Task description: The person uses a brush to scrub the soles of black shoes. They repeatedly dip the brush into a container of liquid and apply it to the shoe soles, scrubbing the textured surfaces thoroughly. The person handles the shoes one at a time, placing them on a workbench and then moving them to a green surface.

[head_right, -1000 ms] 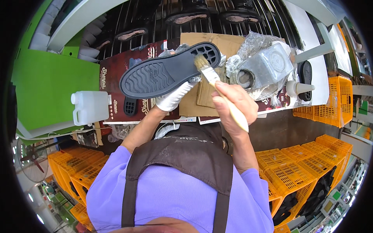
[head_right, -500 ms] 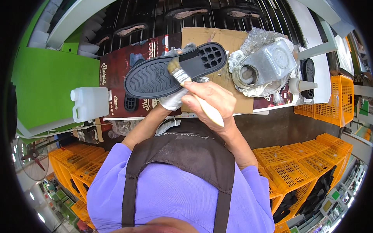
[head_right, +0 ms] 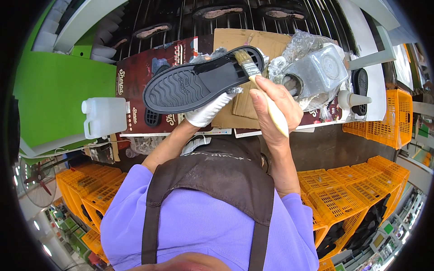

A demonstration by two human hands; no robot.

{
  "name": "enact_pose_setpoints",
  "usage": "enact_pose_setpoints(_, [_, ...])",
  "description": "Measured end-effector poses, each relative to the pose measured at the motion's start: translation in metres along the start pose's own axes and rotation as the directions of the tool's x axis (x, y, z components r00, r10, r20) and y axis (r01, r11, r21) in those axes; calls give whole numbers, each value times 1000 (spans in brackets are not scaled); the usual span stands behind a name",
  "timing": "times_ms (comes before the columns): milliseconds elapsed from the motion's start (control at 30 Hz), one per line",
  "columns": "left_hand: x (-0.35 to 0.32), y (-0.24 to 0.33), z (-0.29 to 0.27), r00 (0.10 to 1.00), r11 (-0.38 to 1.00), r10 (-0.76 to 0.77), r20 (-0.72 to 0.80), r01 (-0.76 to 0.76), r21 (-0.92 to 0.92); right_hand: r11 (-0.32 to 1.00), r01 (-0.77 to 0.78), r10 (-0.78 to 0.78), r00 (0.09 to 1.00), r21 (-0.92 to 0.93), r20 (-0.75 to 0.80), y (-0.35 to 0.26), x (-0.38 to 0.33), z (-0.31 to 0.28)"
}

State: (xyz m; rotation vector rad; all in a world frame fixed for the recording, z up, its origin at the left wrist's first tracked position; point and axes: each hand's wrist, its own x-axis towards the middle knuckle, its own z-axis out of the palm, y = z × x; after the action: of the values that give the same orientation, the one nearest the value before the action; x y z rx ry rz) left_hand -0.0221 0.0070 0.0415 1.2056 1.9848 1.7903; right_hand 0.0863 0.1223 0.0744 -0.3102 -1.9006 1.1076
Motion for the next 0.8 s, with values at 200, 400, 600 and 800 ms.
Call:
enact_pose_setpoints(200, [-10,-9,-1,997,995,-67,21,69,-69,975,221,-219,973,-20,67,-8,-4,14])
enact_pose_setpoints(400, [-17,-25,10,997,891,-82,14,79,-446,969,245,-246,961,22,123,-17,-8,28])
enact_pose_setpoints(600, [-19,-55,21,1000,882,7,19,3,-472,973,209,-224,958,97,180,-22,-11,37])
enact_pose_setpoints(800, [-23,-53,23,998,876,-6,59,34,-481,976,166,-191,965,144,180,-29,-12,45])
